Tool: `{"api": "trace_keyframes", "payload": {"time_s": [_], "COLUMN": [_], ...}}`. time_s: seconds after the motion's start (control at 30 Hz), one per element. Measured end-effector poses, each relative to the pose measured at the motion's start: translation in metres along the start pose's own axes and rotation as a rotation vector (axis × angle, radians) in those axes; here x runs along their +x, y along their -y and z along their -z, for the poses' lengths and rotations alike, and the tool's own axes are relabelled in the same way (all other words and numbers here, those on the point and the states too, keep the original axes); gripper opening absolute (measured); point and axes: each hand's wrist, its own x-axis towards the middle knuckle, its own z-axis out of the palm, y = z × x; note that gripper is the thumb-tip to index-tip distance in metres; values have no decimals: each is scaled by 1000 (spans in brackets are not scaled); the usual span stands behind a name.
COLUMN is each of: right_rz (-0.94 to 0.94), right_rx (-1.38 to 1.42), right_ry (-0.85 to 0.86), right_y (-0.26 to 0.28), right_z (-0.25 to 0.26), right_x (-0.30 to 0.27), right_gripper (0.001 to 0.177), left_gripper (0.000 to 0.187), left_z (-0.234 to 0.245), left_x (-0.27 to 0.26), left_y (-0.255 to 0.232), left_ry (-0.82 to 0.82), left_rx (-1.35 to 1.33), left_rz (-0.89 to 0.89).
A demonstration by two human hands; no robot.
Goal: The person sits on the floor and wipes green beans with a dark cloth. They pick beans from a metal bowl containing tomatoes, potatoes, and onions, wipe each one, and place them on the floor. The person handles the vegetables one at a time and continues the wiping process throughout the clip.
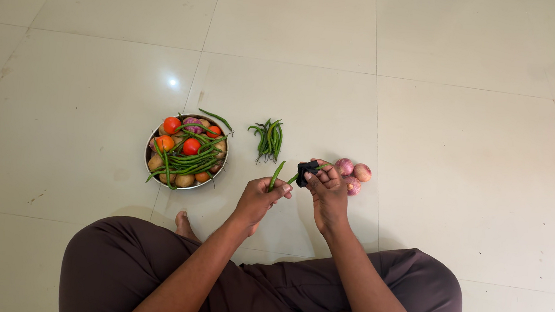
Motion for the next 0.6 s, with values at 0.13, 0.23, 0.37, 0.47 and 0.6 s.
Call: {"api": "trace_keyframes", "payload": {"time_s": [0.13,0.23,0.37,0.47,0.6], "right_rz": [-97,-182,-105,-71,-59], "right_rx": [14,30,57,172,219], "right_ry": [109,142,110,2,-67], "right_y": [-9,-15,-13,-3,14], "right_z": [-5,-5,2,10,23], "right_x": [-4,-8,-1,10,18], "right_gripper": [36,35,39,38,39], "left_gripper": [12,10,12,14,15], "left_z": [5,9,6,5,6], "left_x": [3,4,2,2,0], "left_y": [5,6,5,3,1], "left_ry": [3,10,34,37,14], "left_rx": [-10,7,-24,-26,9], "left_rz": [-28,-35,-18,-30,-23]}}
